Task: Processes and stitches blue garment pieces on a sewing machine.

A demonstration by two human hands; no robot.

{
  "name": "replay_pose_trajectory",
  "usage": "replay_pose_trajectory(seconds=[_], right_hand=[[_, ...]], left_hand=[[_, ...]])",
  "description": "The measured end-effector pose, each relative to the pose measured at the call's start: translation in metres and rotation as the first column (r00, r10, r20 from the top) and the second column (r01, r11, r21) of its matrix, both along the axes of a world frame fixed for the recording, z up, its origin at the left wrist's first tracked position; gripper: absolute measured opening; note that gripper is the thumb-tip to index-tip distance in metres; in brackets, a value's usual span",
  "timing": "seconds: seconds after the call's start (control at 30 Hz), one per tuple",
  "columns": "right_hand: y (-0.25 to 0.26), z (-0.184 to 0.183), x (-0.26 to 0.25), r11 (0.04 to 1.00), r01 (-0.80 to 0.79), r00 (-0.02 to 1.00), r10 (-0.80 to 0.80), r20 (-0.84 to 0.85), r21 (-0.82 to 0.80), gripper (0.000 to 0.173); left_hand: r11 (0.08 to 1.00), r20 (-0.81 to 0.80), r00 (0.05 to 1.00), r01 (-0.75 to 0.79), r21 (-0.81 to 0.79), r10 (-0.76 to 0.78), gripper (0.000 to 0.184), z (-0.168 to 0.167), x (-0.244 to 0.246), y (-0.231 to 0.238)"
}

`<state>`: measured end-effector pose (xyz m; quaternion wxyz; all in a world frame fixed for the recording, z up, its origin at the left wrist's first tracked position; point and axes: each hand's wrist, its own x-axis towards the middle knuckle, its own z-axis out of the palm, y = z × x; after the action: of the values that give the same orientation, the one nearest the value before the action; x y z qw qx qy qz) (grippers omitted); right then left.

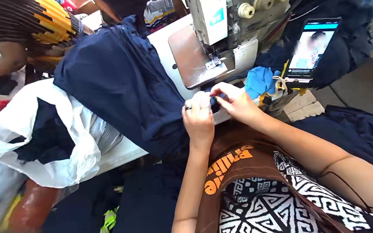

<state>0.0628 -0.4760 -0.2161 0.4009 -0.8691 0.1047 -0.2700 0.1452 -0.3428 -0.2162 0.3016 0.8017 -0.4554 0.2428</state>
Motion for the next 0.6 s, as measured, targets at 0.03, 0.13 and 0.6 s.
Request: replay_pose_trajectory(seconds=[0.03, 0.13, 0.6], right_hand=[[-0.009, -0.002, -0.011, 0.998, 0.043, 0.997, -0.041, -0.058, 0.039, 0.02], [-0.021, -0.003, -0.041, 0.979, 0.164, 0.97, -0.138, -0.202, 0.121, 0.02], [-0.011, -0.027, -0.054, 0.951, -0.016, 0.967, 0.093, -0.237, 0.308, 0.024]], left_hand=[[0.998, -0.009, 1.0, 0.025, 0.061, -0.025, 0.024, -0.012, 0.002, -0.013], [0.986, -0.027, 1.0, 0.017, 0.167, -0.013, 0.028, -0.033, 0.013, -0.034], [0.998, 0.144, 0.988, -0.046, -0.044, 0.052, 0.012, -0.029, 0.011, -0.035]])
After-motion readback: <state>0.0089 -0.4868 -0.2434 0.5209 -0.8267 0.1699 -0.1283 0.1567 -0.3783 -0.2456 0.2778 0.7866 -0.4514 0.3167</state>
